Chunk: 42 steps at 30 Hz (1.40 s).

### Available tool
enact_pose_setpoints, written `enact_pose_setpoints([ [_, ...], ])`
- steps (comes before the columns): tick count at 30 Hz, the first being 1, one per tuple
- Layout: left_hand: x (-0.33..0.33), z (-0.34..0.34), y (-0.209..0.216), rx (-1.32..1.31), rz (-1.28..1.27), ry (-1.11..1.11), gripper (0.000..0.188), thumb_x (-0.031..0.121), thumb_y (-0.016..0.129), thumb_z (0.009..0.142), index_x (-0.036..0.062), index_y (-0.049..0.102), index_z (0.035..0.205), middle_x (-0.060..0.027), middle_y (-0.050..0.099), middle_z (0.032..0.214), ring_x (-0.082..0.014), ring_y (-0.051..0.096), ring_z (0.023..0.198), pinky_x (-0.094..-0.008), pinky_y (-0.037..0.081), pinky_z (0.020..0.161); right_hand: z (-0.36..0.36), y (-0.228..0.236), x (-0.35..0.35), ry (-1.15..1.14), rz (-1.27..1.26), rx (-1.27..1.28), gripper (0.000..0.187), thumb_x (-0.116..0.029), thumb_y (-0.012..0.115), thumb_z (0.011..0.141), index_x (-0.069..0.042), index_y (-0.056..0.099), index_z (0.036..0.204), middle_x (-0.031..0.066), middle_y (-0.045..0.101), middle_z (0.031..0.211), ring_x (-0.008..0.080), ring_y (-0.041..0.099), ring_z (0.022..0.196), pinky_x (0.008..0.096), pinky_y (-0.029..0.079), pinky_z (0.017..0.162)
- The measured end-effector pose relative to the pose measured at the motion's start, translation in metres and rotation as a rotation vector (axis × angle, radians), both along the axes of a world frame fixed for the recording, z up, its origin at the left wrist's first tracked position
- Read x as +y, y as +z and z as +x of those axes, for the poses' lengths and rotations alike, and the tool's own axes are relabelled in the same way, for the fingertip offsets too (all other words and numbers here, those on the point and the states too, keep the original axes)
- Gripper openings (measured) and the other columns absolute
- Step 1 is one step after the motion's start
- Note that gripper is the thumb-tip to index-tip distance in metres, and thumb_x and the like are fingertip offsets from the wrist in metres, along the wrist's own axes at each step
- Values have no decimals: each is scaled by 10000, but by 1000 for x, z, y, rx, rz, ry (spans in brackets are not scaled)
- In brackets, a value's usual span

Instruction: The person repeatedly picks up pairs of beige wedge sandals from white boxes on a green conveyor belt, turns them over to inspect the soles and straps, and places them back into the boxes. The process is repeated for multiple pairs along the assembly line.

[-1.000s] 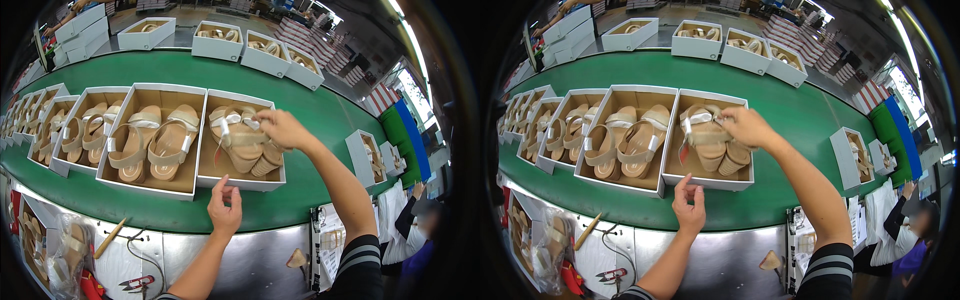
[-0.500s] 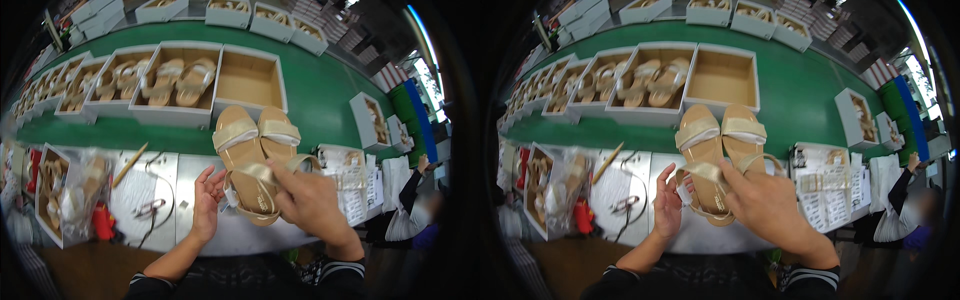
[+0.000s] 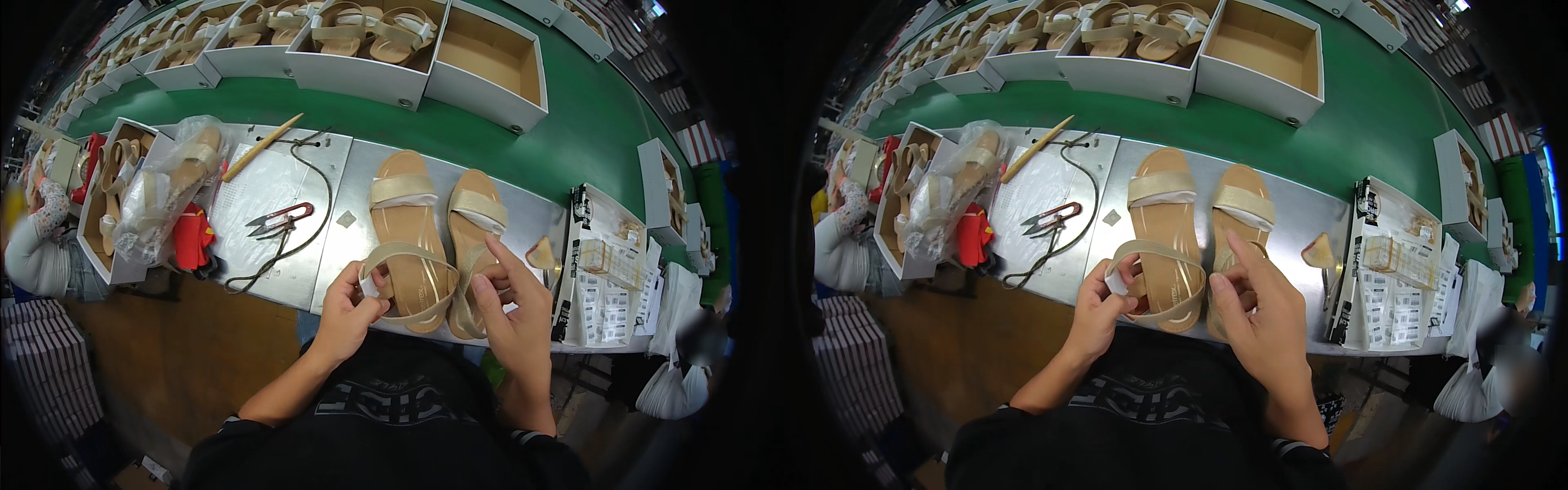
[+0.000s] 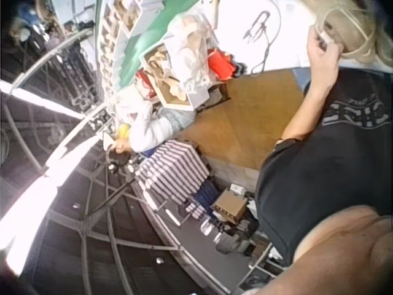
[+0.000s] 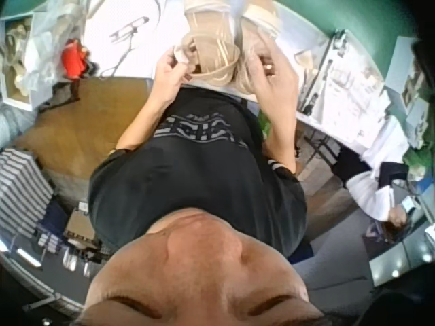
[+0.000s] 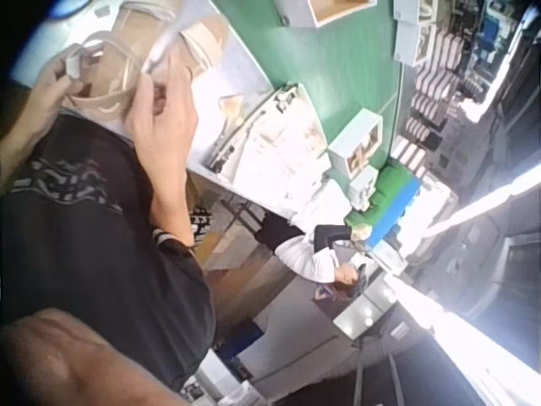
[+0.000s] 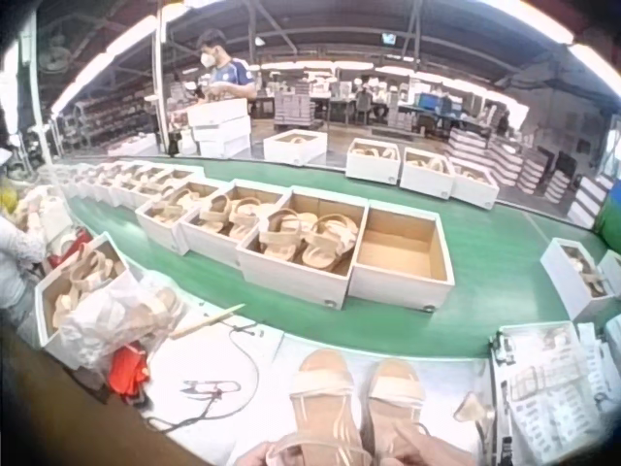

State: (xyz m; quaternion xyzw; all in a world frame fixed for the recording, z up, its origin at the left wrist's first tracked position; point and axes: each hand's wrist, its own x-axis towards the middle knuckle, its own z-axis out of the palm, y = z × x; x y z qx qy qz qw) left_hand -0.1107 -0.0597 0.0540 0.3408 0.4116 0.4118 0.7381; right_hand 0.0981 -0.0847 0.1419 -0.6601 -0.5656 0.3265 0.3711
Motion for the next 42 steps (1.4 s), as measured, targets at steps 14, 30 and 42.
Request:
enact_pose_setpoints([
  [14,-8,-3,58,96,207,-27,302,55,641,849,20,530,1128,-179,385,1483,-140,547,1109,-288,477,884,-4,0,-15,102,-49,531,479,7,532,916,-14,480,1392,115,663,1088,109,622,929,260,512,809],
  [30,20,2,90,-201,-17,60,246,162,593,903,43,558,1116,-73,582,1155,-154,553,1090,-356,434,968,-15,-15,4,171,-261,878,748,-387,461,992,3,111,1525,108,419,1426,200,435,1298,299,373,1042],
  [42,38,9,92,-248,-208,20,322,283,542,956,61,579,1187,-33,600,1125,-146,541,1069,-351,408,970,-25,6,20,134,-463,1381,651,-510,360,989,-73,285,1466,133,395,1459,283,437,1328,528,411,1036],
])
